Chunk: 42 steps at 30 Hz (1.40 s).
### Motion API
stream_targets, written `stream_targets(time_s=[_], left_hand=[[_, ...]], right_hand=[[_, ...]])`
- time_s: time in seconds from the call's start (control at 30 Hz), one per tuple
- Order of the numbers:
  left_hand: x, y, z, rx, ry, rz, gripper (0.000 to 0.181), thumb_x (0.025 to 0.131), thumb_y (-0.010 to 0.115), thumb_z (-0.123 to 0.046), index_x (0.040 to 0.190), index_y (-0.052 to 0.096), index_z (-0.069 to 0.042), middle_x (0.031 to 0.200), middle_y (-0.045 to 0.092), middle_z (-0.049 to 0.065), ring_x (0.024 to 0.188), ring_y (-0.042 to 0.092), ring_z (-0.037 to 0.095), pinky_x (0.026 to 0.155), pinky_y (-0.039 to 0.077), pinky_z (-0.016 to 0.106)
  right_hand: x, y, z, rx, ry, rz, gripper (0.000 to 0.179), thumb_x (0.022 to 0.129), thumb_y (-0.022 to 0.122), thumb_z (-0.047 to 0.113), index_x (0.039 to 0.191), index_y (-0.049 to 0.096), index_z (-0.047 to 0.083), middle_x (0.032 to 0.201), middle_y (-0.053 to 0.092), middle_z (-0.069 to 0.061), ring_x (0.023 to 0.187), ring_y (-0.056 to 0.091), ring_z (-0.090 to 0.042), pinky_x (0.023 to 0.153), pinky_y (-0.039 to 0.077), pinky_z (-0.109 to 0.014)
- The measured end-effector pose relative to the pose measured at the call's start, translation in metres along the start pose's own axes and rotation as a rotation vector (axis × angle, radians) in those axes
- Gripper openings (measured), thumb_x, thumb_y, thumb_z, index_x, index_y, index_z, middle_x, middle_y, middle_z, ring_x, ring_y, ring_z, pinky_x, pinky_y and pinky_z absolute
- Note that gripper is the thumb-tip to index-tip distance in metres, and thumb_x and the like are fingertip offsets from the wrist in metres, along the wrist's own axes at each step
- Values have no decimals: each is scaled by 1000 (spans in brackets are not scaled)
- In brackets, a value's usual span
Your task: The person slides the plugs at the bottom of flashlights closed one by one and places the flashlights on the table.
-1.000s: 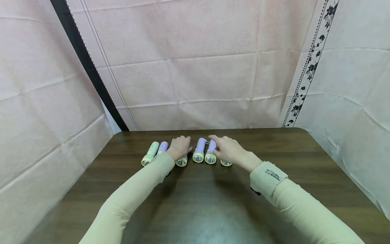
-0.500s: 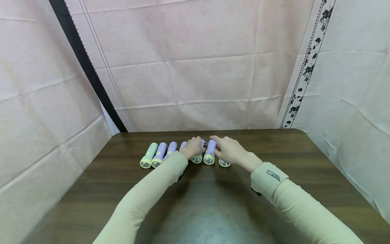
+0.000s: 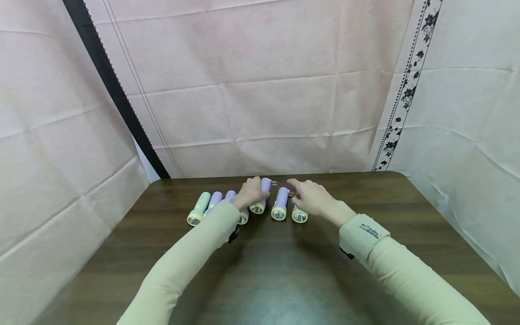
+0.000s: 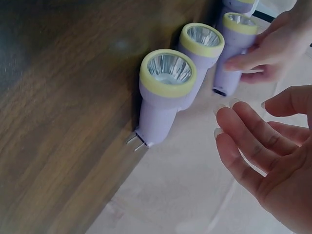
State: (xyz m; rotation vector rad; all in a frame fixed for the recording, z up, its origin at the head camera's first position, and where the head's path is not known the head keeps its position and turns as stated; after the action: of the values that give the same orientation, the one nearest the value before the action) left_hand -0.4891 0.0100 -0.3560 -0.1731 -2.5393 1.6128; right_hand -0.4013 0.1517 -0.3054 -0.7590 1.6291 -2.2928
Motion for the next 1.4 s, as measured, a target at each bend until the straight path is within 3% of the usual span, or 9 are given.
stream_targets(time_s=[0.2, 0.43, 0.57, 0.7, 0.97, 1.4], left_hand=[[-2, -20, -8, -53, 49, -47, 30, 79, 70, -25, 98, 56, -6, 89, 64, 9, 74, 61, 21, 62, 49, 31], [-13, -43, -32, -78, 177, -75, 52, 79, 70, -21, 126, 53, -7, 104, 67, 11, 86, 65, 23, 73, 53, 33], [-16, -48, -40, -67, 213, -84, 51, 79, 71, -20, 126, 54, -9, 106, 68, 9, 89, 66, 22, 76, 53, 33], [-18, -48, -41, -64, 234, -93, 46, 79, 73, -18, 120, 55, -7, 105, 67, 10, 91, 66, 23, 77, 53, 34], [-24, -30, -35, -66, 267, -54, 43, 79, 75, -12, 114, 51, -6, 105, 66, 12, 91, 66, 25, 74, 53, 33], [-26, -26, -32, -81, 284, -51, 42, 77, 76, -9, 110, 51, -6, 103, 65, 12, 91, 65, 25, 75, 53, 33]], right_hand=[[3, -8, -5, -22, 9, -24, 52, 85, 58, 7, 136, 51, 6, 59, 46, 6, 53, 39, -7, 49, 30, -25], [8, -19, -4, -43, -5, -49, 53, 84, 60, 8, 136, 49, 5, 67, 60, 6, 56, 49, -7, 53, 41, -27], [9, -23, -1, -46, -8, -53, 56, 83, 59, 7, 137, 48, 5, 67, 60, 5, 56, 50, -8, 55, 42, -28], [7, -24, 0, -48, -16, -53, 58, 82, 59, 7, 139, 46, 5, 65, 59, 5, 56, 49, -8, 55, 41, -28], [3, -11, 3, -41, -43, -24, 60, 82, 60, 6, 140, 47, 7, 65, 58, 8, 56, 46, -5, 53, 40, -25], [3, -2, 17, -7, -100, -14, 62, 80, 58, 2, 140, 46, 7, 65, 61, 9, 57, 51, -2, 56, 43, -26]])
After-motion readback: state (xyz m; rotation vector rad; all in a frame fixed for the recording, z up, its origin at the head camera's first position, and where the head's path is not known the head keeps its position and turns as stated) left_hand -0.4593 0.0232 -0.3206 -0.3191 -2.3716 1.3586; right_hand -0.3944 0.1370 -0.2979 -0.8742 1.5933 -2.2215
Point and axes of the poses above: each hand's wrist, its own x-axis towards the middle knuckle, its own y-axis out of the palm, z = x × y, the point moved 10 cm from there along x, towards the middle knuckle
